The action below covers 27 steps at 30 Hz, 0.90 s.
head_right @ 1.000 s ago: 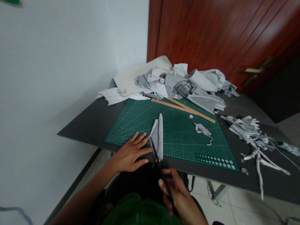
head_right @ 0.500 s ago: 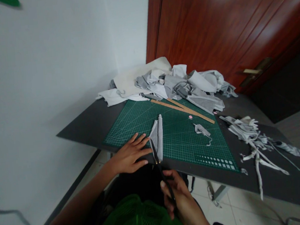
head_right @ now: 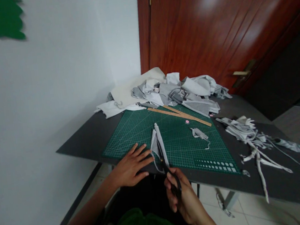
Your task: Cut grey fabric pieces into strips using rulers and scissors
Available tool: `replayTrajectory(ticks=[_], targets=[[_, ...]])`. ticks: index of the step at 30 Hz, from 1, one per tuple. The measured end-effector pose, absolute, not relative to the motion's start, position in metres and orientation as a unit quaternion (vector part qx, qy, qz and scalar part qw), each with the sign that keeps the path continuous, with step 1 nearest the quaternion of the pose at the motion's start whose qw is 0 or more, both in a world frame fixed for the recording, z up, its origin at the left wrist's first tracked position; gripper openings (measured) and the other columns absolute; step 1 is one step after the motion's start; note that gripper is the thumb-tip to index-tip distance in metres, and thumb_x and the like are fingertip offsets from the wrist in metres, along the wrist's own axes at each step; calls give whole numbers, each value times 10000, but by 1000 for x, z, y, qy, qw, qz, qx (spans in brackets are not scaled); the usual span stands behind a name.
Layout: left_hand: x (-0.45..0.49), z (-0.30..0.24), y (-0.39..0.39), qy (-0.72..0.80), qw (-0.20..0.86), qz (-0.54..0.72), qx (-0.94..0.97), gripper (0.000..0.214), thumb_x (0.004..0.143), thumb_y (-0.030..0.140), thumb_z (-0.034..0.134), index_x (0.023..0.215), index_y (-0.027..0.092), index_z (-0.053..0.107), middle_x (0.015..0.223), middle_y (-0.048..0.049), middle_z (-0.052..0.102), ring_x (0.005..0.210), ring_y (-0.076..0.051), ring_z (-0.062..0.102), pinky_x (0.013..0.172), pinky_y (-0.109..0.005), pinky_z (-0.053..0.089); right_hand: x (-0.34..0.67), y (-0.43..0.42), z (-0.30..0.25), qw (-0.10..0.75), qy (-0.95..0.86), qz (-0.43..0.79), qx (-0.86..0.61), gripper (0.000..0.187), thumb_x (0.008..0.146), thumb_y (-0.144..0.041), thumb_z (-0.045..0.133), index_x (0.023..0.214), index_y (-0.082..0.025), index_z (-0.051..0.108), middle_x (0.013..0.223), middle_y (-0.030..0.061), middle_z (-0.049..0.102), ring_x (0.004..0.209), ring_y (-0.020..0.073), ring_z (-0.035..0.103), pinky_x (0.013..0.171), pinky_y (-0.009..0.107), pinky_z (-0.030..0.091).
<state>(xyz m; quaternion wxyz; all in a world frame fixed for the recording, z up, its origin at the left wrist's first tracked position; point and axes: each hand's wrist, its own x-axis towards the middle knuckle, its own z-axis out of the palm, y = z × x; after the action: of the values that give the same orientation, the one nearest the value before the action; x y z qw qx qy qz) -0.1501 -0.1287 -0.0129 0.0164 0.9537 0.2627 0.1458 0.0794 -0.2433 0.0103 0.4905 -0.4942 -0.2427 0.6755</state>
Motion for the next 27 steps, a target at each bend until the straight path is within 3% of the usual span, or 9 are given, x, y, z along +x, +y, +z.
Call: replayTrajectory(ticks=[4,8,12,15,17,20,22,25,27], targets=[[-145,-12,-134,256,37,148,955,641,976,485,567,1549,243,413,1531,-63,536,1504,-314,353,1279,-554,161,80,-257,-2,495,-228,672,-502,630,690,-648,849,1055,-255,517,671,-103,537,350,28,356,273,144,309],[-136,-8,-138,256,55,162,952,625,960,543,574,1477,200,499,1487,-83,563,1466,-325,381,1262,-527,217,89,-277,-18,471,-226,689,-502,703,669,-688,845,1112,-265,500,681,-102,558,327,35,378,262,160,324],[-120,2,-132,272,99,185,939,378,1020,510,492,1170,226,690,1194,-53,704,1210,-251,575,1095,-433,423,94,-284,-20,470,-212,703,-491,702,688,-682,839,1142,-263,504,698,-99,562,338,30,385,271,157,335],[-101,9,-124,333,85,183,921,446,1074,432,392,840,207,699,872,-39,713,943,-211,638,903,-377,503,92,-283,-20,484,-205,702,-481,706,674,-683,847,1133,-264,511,701,-94,567,345,30,390,270,149,317],[-86,12,-117,368,37,186,910,468,1065,466,416,811,189,694,818,-63,700,897,-227,648,874,-391,518,89,-283,-21,489,-206,703,-473,688,678,-681,847,1112,-264,512,698,-94,567,342,29,390,271,146,308],[-65,11,-109,361,-24,211,908,329,1064,371,443,1061,174,706,1144,-93,718,1198,-266,610,1050,-437,465,86,-282,-23,491,-203,705,-469,683,677,-686,846,1095,-261,512,676,-101,550,340,30,391,272,144,301],[-56,7,-106,292,-26,205,934,393,1066,370,445,1361,151,583,1438,-102,605,1449,-263,432,1190,-425,358,85,-283,-24,496,-196,706,-466,691,679,-688,844,1107,-262,510,668,-106,545,338,28,383,273,142,297],[-56,-2,-104,248,5,156,956,588,1078,441,395,1565,117,334,1596,-137,453,1535,-224,323,1242,-393,294,85,-284,-28,508,-192,708,-451,660,723,-661,830,1140,-265,508,693,-103,556,351,21,374,286,136,305],[-63,-9,-104,285,16,138,948,642,1079,489,363,1579,91,300,1617,-176,409,1535,-244,329,1249,-413,281,85,-284,-31,514,-192,706,-447,631,755,-642,817,1158,-265,512,718,-96,568,364,16,376,297,133,312]])
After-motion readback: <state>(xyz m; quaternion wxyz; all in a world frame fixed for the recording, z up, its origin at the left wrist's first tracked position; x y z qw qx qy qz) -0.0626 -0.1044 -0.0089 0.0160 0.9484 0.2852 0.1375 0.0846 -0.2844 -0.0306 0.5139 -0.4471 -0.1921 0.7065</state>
